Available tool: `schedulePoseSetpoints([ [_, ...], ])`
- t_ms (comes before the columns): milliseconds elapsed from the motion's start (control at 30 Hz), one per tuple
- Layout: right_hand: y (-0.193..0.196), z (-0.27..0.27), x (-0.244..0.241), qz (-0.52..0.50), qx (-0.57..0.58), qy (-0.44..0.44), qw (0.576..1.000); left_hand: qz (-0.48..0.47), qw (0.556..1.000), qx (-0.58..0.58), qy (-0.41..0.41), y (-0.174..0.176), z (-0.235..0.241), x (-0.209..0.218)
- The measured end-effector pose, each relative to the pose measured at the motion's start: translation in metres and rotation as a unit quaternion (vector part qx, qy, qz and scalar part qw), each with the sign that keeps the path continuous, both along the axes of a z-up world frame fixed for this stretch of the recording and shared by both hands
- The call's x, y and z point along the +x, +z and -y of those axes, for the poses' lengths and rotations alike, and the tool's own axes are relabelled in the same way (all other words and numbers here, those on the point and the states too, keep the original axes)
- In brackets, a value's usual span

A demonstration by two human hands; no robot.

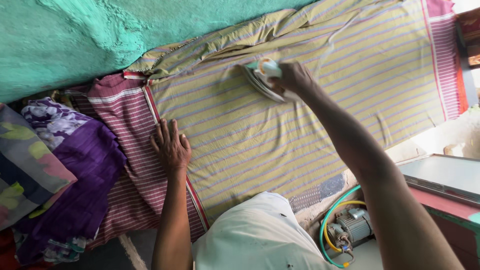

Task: The person irons a striped garment on a flat surface using an iron, smoothing the fabric with their hands and adjusting the edges as they work.

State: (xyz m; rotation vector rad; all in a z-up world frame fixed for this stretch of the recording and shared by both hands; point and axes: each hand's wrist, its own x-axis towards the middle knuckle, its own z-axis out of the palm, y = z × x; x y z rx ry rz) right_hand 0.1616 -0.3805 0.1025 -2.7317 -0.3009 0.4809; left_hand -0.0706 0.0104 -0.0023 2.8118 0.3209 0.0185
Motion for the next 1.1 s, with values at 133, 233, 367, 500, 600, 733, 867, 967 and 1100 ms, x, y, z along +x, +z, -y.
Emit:
schedulePoseSetpoints([
  [133,0.016,0.02,-0.07,-0.04,-0.042,-0.212,0.976,0.017,1.0,-0.002,0.002,0.004,-0.001,0.002],
  [233,0.018,0.025,-0.125,-0.055,-0.072,-0.346,0.934,0.015,1.0,-0.019,0.003,0.004,-0.001,-0.002],
  [367,0.001,0.024,-0.166,0.002,-0.031,-0.362,0.932,0.025,1.0,-0.001,-0.004,0.001,-0.003,-0.001],
  [500,-0.008,0.034,-0.169,0.038,0.002,-0.327,0.944,0.043,0.999,-0.014,-0.007,0.003,-0.003,-0.003],
  [600,-0.022,0.033,-0.137,0.078,-0.048,-0.336,0.938,0.025,1.0,0.002,-0.004,0.0,-0.001,-0.003],
  [733,-0.025,0.04,-0.098,0.104,-0.029,-0.325,0.94,0.063,0.998,-0.007,-0.019,-0.012,-0.001,-0.003],
  [867,-0.015,0.045,-0.03,0.074,0.041,-0.231,0.969,0.074,0.996,0.046,0.023,-0.029,0.046,0.024],
  [967,-0.021,0.053,-0.01,0.056,0.054,-0.183,0.98,0.073,0.982,-0.167,-0.048,-0.038,0.134,0.063],
  [1100,-0.023,0.094,-0.043,-0.017,-0.01,-0.058,0.998,0.029,0.984,-0.104,-0.141,-0.025,0.215,0.095],
])
